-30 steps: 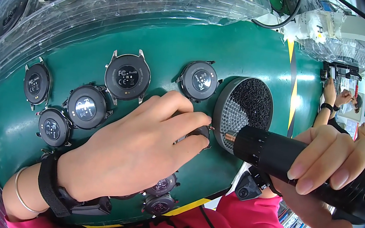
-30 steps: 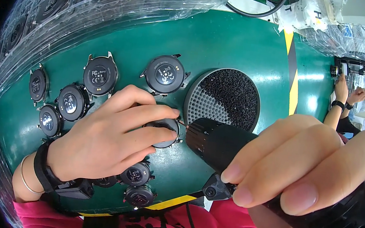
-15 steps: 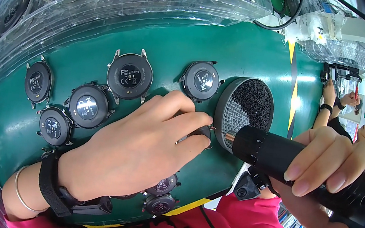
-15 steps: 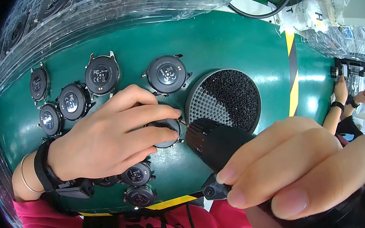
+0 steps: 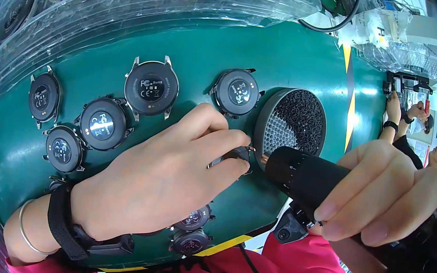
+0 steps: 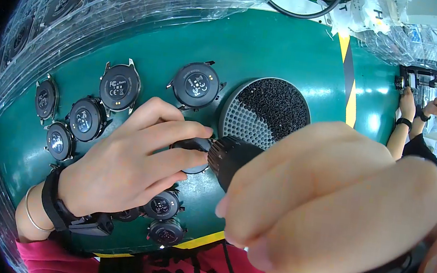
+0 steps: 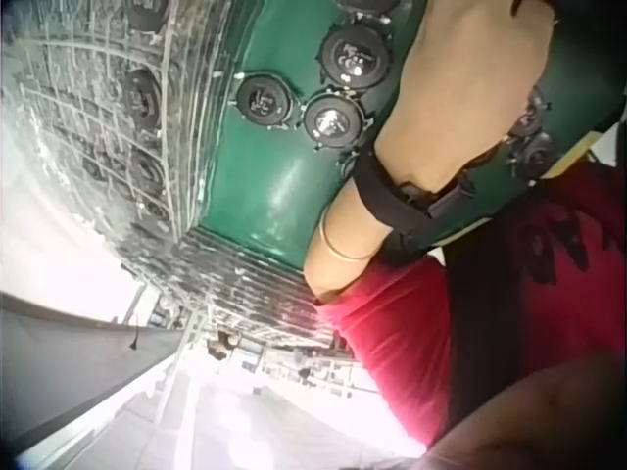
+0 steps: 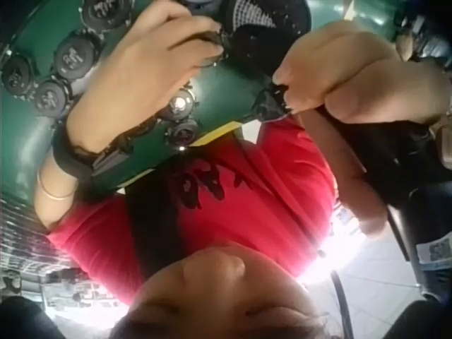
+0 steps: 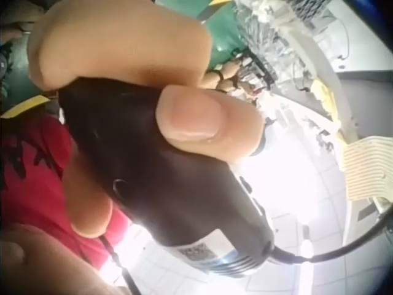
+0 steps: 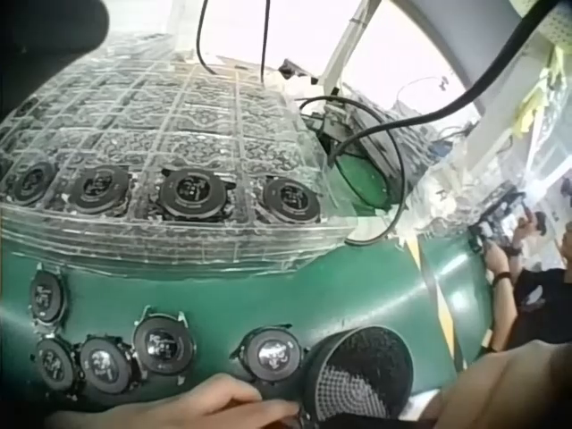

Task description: The person assembles smartwatches by picking up screws with a power screwdriver, driving them into the back of a watch, and placing the finished watch into a plastic tray.

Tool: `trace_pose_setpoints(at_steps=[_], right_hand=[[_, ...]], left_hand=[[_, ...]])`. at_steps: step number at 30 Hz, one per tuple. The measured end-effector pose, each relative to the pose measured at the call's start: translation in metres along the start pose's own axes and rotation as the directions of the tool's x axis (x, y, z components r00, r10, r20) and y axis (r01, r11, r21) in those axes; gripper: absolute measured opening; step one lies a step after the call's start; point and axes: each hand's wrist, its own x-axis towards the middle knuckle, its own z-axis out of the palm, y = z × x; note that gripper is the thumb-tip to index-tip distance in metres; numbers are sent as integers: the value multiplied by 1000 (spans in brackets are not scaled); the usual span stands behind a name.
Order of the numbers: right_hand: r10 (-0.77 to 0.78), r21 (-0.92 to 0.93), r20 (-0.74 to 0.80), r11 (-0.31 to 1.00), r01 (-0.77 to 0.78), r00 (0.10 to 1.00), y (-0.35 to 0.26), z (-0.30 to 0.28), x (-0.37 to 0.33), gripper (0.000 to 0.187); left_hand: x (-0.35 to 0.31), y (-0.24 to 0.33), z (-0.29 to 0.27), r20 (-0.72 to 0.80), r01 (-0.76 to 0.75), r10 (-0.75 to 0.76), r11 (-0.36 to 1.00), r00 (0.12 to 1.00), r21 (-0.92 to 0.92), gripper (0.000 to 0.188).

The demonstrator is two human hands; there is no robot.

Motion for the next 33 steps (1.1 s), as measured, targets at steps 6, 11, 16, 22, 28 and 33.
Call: trace_pose_setpoints(at_steps=[6,11,16,22,28,33], right_hand=[[210,-43,55,977,-207,976,-17,-4,7,87],[387,-66,93,922,-382,917,-26,-6,12,91],[285,-65,86,958,-280,955,-15,-7,7,91],[99,-72,83,993,-94,992,-2,-8,3,92],[88,-78,39,993,-85,995,-3,-18,-3,91],[104,-96,-18,990,-106,994,-8,-27,-3,90]], left_hand=[[2,0,0,-3,-28,28,1000,1000,-9,41],[1,-1,1,-8,-24,24,1000,1000,-15,40],[3,0,-2,2,-22,22,1000,1000,-5,40],[2,0,0,-11,-19,19,1000,1000,-2,40],[3,0,0,-8,-11,11,1000,1000,1,40],[3,0,1,-24,-21,20,999,1000,-31,41]])
